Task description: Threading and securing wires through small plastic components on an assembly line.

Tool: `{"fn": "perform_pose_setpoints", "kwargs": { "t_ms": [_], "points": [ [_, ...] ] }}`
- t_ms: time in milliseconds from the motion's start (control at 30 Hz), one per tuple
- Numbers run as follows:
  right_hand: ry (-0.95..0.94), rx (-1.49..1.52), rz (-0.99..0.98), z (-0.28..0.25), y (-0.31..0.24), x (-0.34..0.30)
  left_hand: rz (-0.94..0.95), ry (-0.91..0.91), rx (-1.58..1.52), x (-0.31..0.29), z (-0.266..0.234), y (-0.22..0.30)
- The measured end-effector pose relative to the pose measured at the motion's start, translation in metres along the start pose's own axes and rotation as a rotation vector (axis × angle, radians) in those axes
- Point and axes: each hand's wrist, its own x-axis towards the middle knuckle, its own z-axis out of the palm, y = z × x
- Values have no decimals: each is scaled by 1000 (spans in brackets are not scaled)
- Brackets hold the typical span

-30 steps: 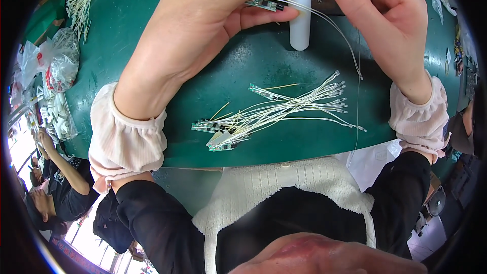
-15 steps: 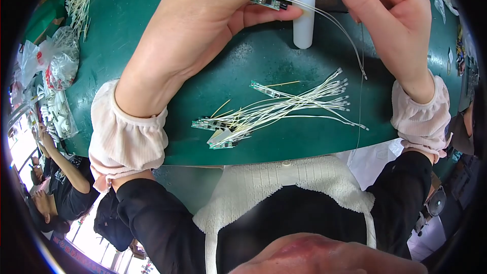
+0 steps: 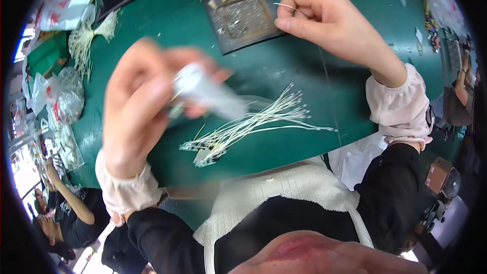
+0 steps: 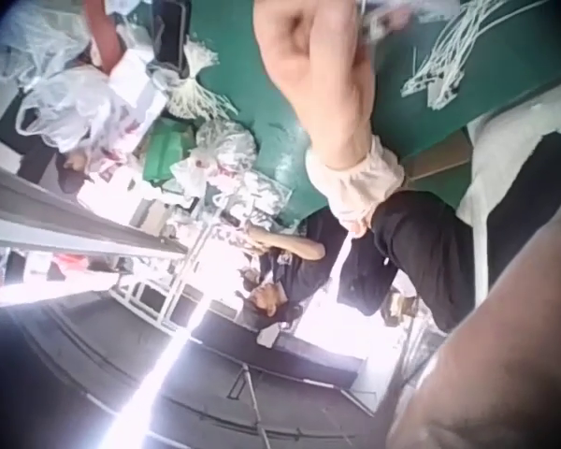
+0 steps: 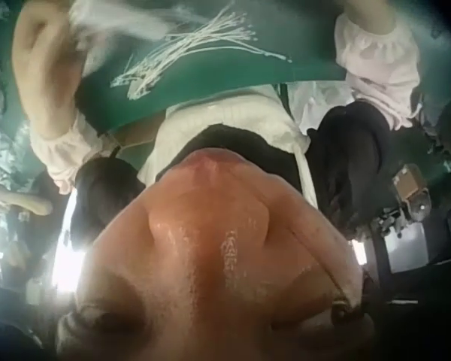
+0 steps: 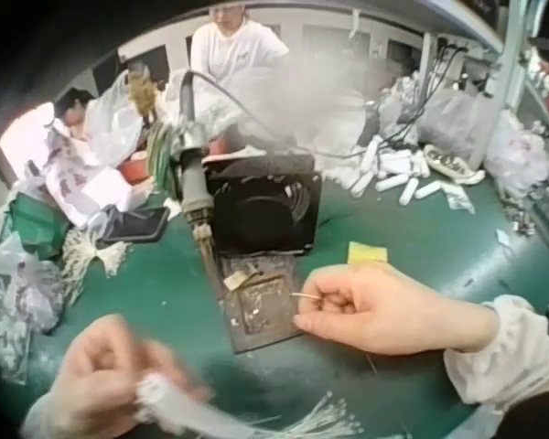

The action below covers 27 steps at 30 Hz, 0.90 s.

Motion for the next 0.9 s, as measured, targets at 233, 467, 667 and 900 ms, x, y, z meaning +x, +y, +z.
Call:
{"fn": "perform_pose_setpoints", "kwargs": {
  "t_ms": [233, 467, 667, 900],
  "points": [
    [568, -1102, -132, -103, 122, -26, 313, 339, -52, -163, -48, 3],
    [700, -1504, 190, -164, 161, -18, -38, 644, 462, -291, -45, -16],
    [576, -1637, 41, -192, 172, -8, -584, 542, 966, -276, -35, -30],
    [446, -1777, 2, -206, 179, 2, 29, 23, 1135, -109, 6, -23]
  ]
}}
